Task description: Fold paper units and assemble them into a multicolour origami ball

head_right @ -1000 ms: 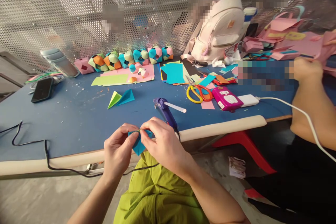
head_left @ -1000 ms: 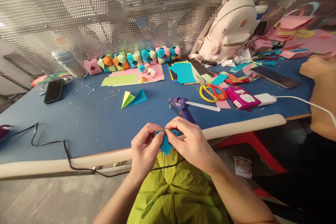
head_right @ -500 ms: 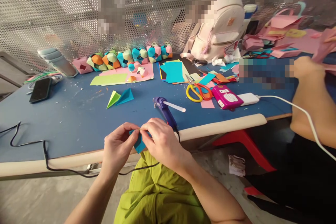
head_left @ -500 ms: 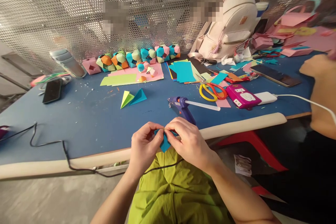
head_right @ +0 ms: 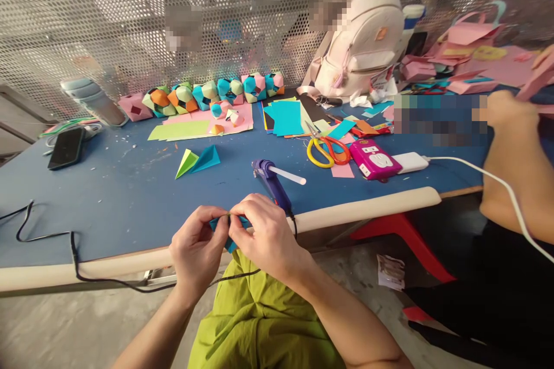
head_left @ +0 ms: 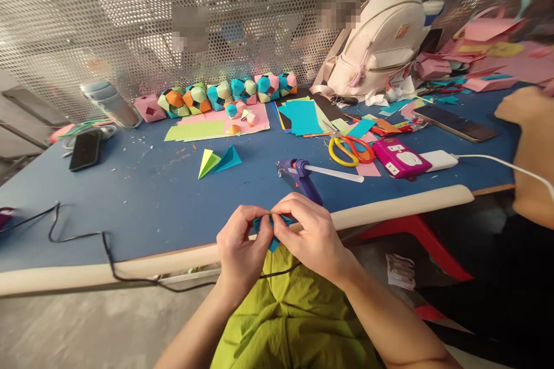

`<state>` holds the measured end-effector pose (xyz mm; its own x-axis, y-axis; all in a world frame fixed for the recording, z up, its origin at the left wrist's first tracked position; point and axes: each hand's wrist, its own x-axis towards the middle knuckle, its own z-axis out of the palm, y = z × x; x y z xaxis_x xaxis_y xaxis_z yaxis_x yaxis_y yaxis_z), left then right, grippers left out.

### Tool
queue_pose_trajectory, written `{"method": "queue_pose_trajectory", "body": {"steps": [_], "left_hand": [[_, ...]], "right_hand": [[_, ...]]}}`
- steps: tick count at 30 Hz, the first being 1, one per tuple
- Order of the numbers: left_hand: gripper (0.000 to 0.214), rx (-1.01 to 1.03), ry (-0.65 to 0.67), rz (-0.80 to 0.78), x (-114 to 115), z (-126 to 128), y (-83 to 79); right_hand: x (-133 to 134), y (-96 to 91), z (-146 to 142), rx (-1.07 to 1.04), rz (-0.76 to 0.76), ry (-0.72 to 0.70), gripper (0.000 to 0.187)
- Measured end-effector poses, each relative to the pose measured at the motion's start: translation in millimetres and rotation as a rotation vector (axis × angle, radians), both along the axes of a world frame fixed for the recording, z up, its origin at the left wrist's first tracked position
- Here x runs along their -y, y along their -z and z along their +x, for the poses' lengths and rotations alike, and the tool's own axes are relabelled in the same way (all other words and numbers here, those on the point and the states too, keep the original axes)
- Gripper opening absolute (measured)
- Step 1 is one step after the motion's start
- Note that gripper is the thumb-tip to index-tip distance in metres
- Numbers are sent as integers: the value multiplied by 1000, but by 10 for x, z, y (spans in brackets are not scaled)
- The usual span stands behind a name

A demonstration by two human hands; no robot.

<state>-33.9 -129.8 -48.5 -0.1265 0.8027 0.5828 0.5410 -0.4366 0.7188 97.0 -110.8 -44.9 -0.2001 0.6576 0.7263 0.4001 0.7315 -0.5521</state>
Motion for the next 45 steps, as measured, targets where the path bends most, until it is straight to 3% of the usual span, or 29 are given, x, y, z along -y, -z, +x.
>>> {"method": "queue_pose_trajectory", "body": {"steps": [7,11,18,26,33,39,45], "left_hand": [[3,327,224,-214,-48,-59,12],[10,396,287,-268,-69,-73,4],[2,393,181,-282,-71,-25,-15],[2,311,-24,-265,-68,-19,61],[3,317,-28,-275,-57,-37,80],[3,294,-62,-258,-53,-17,67],[4,314,5,-266,-41,-8,80]], "right_hand": [[-15,45,-3,179,190,116,17],[-16,75,5,246,219,159,16],[-5,91,8,205,196,108,16],[42,85,28,-30,-32,-51,16],[52,97,30,-9,-59,47,12],[39,119,16,-19,-54,34,13],[32,126,9,-2,-22,52,13]]}}
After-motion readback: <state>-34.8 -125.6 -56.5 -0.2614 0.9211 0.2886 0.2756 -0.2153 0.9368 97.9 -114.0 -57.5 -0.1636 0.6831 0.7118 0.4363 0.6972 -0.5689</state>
